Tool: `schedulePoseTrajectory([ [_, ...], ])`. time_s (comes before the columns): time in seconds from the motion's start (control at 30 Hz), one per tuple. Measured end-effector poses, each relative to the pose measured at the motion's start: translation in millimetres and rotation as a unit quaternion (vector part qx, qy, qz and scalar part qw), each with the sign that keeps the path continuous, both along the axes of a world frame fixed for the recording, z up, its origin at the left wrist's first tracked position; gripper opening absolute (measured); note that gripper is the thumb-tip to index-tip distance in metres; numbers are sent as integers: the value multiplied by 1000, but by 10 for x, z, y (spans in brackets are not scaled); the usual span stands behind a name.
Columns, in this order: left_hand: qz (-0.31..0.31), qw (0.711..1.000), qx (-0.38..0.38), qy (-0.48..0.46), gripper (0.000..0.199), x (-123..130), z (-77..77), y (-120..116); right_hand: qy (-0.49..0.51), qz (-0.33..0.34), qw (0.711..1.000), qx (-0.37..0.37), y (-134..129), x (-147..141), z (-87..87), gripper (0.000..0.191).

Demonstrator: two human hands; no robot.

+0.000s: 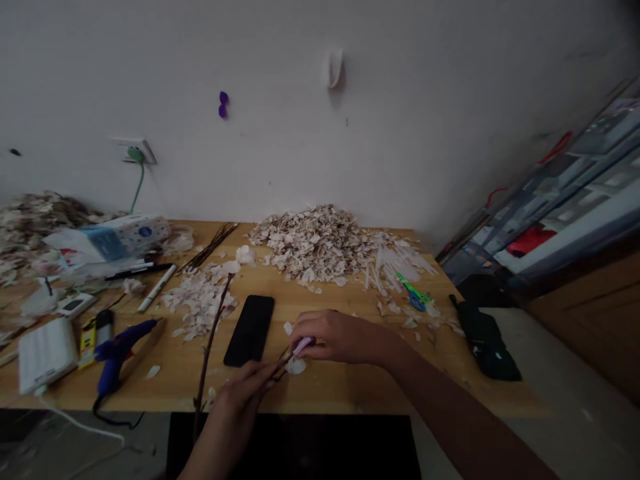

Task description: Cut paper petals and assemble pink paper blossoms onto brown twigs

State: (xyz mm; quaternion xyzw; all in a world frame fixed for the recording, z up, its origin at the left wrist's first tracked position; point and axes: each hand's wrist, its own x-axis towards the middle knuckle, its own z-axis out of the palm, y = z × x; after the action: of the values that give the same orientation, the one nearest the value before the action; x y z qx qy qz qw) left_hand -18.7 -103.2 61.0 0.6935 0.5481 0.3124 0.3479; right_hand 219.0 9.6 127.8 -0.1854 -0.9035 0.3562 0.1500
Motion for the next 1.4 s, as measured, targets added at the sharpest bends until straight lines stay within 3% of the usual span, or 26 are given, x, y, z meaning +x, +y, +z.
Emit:
schedulePoseTrajectory([
  [0.27,6,1000,17,-4,30,-23,-39,4,-8,-22,1000,-9,-3,-59,-17,10],
  [0.4,1,999,35,-5,33,-66,-138,-26,-9,-40,999,-28,-23,-98,-16,10],
  [0.57,9,999,26,25,37,-111,-236,-88,-17,-142,984,-104,-136,-166,3,7],
  [0.8,19,999,29,26,35,-49,-168,-104,-14,-237,962,-135,-274,-267,31,6],
  [1.2,20,997,55,56,36,-58,-164,-125,-15,-273,952,-138,-366,-335,11,8],
  [1.4,24,998,32,56,36,-76,-160,-151,-6,-273,951,-143,-395,-364,-33,8],
])
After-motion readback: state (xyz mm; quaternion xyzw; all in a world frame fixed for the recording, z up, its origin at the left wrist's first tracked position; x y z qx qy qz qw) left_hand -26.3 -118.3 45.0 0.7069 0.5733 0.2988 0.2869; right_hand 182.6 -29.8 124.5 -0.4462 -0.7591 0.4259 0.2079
